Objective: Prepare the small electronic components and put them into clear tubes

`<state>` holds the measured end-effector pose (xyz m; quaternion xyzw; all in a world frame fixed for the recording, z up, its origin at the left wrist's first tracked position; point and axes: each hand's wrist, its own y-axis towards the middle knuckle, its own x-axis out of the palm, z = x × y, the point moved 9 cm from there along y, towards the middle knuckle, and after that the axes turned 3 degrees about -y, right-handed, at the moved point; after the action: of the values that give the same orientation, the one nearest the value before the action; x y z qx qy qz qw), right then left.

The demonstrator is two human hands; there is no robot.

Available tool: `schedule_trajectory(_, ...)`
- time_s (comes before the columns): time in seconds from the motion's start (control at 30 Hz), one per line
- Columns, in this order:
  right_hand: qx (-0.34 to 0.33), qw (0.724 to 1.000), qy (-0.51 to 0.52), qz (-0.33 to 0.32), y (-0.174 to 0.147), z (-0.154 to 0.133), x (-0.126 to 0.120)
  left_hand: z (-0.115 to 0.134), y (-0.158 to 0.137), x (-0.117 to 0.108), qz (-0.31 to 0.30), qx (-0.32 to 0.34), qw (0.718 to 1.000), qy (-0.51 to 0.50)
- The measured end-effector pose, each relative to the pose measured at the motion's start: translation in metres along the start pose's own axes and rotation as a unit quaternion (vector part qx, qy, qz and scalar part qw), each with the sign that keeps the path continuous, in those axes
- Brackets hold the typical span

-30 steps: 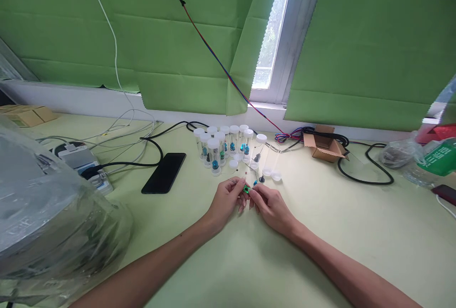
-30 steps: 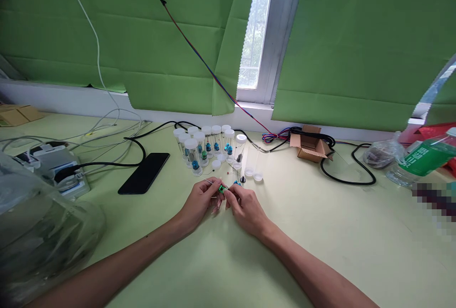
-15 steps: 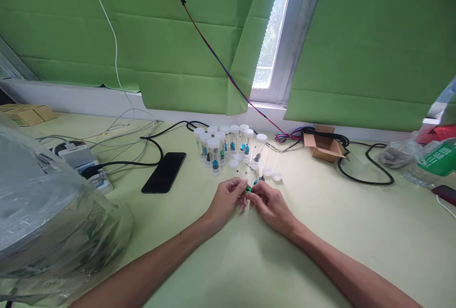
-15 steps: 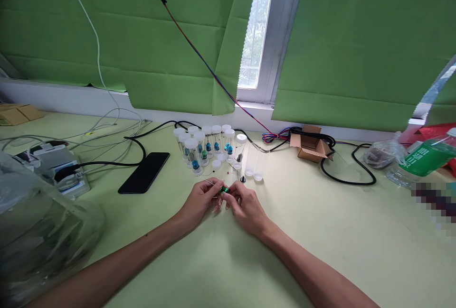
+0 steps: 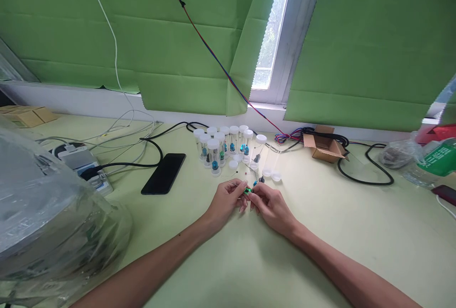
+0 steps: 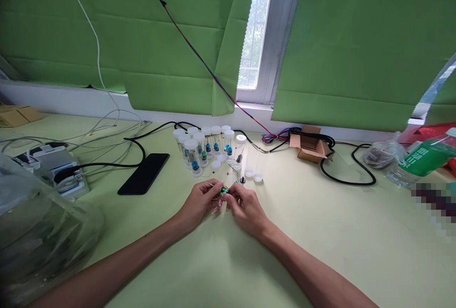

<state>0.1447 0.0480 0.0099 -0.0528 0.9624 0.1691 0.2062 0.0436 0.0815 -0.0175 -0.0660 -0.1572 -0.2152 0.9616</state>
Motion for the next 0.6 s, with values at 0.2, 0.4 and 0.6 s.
schedule_trajectory(0.2, 0.012, 1.000, 0.000, 0.007, -0.001, 0.002, 0.000, 0.008, -0.002, 0.003, 0.006, 0.025, 1.000, 0.012)
schedule_trajectory(0.4, 0.012, 1.000, -0.016, 0.009, 0.001, 0.001, -0.001, 0.020, -0.007, 0.008, -0.003, 0.045, 0.995, 0.084)
schedule_trajectory(0.6, 0.009, 1.000, -0.023, 0.019, 0.002, 0.004, -0.002, 0.031, -0.006, 0.002, 0.029, 0.084, 0.981, 0.173)
